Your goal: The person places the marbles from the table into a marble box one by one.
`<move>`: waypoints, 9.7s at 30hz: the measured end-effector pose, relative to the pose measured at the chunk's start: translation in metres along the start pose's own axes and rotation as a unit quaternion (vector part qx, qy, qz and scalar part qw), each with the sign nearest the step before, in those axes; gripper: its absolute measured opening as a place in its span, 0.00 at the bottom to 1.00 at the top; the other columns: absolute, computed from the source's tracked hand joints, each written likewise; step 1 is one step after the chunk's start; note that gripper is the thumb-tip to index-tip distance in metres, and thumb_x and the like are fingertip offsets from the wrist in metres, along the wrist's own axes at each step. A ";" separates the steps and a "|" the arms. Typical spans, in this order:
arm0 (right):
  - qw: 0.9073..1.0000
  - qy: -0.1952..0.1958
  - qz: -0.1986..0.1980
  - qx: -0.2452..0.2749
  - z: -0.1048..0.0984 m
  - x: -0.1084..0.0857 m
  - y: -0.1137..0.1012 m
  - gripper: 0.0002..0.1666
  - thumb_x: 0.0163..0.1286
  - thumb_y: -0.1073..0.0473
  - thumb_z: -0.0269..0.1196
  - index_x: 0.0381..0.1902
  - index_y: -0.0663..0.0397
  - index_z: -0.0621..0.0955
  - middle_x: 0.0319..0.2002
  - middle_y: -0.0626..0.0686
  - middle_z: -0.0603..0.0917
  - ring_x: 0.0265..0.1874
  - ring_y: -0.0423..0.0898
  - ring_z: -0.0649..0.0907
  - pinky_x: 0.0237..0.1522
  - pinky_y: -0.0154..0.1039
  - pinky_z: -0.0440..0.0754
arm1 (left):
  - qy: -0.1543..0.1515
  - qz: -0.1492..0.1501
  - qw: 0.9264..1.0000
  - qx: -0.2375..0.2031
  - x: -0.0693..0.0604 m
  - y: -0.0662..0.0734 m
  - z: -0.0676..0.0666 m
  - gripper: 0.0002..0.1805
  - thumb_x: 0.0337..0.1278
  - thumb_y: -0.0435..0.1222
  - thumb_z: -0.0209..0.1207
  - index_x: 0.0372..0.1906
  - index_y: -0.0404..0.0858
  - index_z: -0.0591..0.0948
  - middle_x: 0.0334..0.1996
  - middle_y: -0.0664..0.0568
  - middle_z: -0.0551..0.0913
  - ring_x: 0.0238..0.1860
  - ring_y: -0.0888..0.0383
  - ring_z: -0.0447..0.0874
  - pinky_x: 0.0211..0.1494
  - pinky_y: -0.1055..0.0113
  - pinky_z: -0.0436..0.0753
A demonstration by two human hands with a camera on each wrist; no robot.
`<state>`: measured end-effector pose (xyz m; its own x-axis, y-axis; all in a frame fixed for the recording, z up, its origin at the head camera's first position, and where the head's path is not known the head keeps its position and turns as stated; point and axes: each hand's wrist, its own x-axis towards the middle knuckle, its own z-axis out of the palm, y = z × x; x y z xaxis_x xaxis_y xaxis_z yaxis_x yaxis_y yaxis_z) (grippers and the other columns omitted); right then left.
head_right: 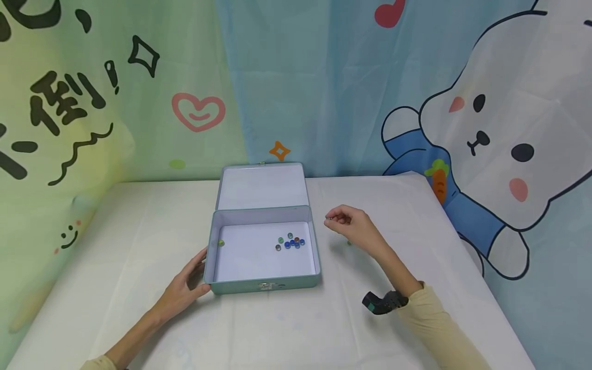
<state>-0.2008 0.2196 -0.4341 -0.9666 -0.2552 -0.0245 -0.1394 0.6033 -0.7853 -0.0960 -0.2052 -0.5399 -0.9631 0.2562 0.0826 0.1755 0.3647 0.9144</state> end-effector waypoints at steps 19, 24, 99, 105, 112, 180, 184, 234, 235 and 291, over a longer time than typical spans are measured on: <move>0.977 -0.115 -0.180 -0.023 0.062 0.091 -0.106 0.07 0.64 0.58 0.67 0.39 0.54 0.83 0.32 0.50 0.83 0.31 0.42 0.79 0.38 0.32 0.80 | 0.000 0.005 1.000 -0.002 0.001 0.000 -0.003 0.48 0.52 0.36 0.67 0.75 0.59 0.55 0.74 0.50 0.62 0.70 0.41 0.67 0.68 0.31 0.60; 0.967 -0.141 -0.208 -0.030 0.083 0.105 -0.118 0.08 0.64 0.58 0.67 0.38 0.55 0.83 0.32 0.51 0.85 0.32 0.41 0.81 0.39 0.31 0.81 | 0.000 0.005 1.000 -0.004 0.000 0.000 -0.002 0.48 0.52 0.35 0.67 0.75 0.60 0.55 0.74 0.50 0.61 0.70 0.41 0.66 0.68 0.31 0.61; 0.988 -0.001 -0.052 0.142 0.025 0.003 -0.016 0.21 0.75 0.48 0.53 0.50 0.59 0.80 0.36 0.48 0.80 0.35 0.46 0.81 0.40 0.30 0.82 | -0.001 0.000 1.000 -0.004 0.000 -0.002 0.001 0.48 0.53 0.36 0.67 0.75 0.61 0.55 0.75 0.49 0.60 0.70 0.41 0.66 0.69 0.31 0.59; 0.992 0.087 0.006 0.090 0.020 -0.023 0.049 0.20 0.74 0.52 0.56 0.51 0.63 0.79 0.38 0.55 0.82 0.33 0.40 0.81 0.36 0.33 0.83 | 0.000 0.002 1.000 0.003 -0.001 -0.004 0.001 0.48 0.53 0.35 0.67 0.75 0.60 0.55 0.75 0.49 0.60 0.69 0.40 0.67 0.69 0.31 0.60; 0.991 0.132 0.018 -0.018 0.027 -0.029 0.088 0.17 0.68 0.58 0.63 0.50 0.64 0.79 0.42 0.61 0.80 0.36 0.30 0.76 0.36 0.23 0.78 | -0.001 0.002 1.000 0.007 0.001 -0.004 0.002 0.49 0.52 0.35 0.68 0.75 0.61 0.54 0.75 0.51 0.61 0.69 0.42 0.67 0.69 0.32 0.61; 0.993 0.088 0.065 -0.053 0.024 -0.019 0.110 0.19 0.71 0.51 0.60 0.48 0.62 0.77 0.38 0.57 0.82 0.33 0.38 0.75 0.36 0.27 0.74 | -0.012 0.001 1.000 -0.007 -0.002 0.001 0.000 0.49 0.52 0.33 0.67 0.75 0.59 0.54 0.75 0.48 0.60 0.70 0.40 0.65 0.68 0.30 0.60; 0.993 0.080 0.077 -0.040 0.021 -0.017 0.108 0.20 0.70 0.50 0.61 0.48 0.62 0.78 0.39 0.57 0.83 0.33 0.38 0.77 0.36 0.27 0.76 | -0.013 0.001 1.000 -0.006 -0.001 0.000 0.000 0.49 0.53 0.33 0.67 0.76 0.59 0.54 0.75 0.48 0.59 0.70 0.40 0.65 0.68 0.30 0.60; 0.986 -0.111 -0.117 -0.046 0.017 0.038 -0.058 0.11 0.68 0.59 0.63 0.46 0.56 0.83 0.37 0.52 0.84 0.36 0.44 0.78 0.39 0.30 0.79 | -0.012 0.005 1.000 0.000 0.001 0.000 -0.001 0.49 0.53 0.34 0.67 0.75 0.60 0.54 0.75 0.48 0.60 0.70 0.41 0.67 0.67 0.30 0.63; 0.983 -0.123 -0.130 -0.045 0.022 0.044 -0.062 0.11 0.68 0.59 0.63 0.46 0.57 0.83 0.37 0.52 0.85 0.36 0.44 0.78 0.40 0.31 0.80 | -0.012 0.005 1.000 -0.001 0.001 0.001 -0.001 0.49 0.53 0.34 0.67 0.75 0.60 0.54 0.75 0.48 0.60 0.70 0.41 0.67 0.67 0.30 0.62; 0.881 -0.350 -0.226 -0.226 0.133 0.116 -0.097 0.14 0.65 0.54 0.67 0.43 0.58 0.84 0.37 0.50 0.86 0.35 0.38 0.80 0.39 0.27 0.78 | -0.044 0.025 0.999 -0.005 0.007 -0.008 -0.014 0.44 0.62 0.33 0.59 0.77 0.54 0.51 0.76 0.47 0.57 0.74 0.41 0.58 0.75 0.45 0.60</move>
<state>-0.2709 0.0308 -0.4430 -0.4434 -0.8540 -0.2722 -0.6993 0.5196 -0.4910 -0.1068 -0.2192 -0.5406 -0.9315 0.3512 0.0942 0.2206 0.3399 0.9142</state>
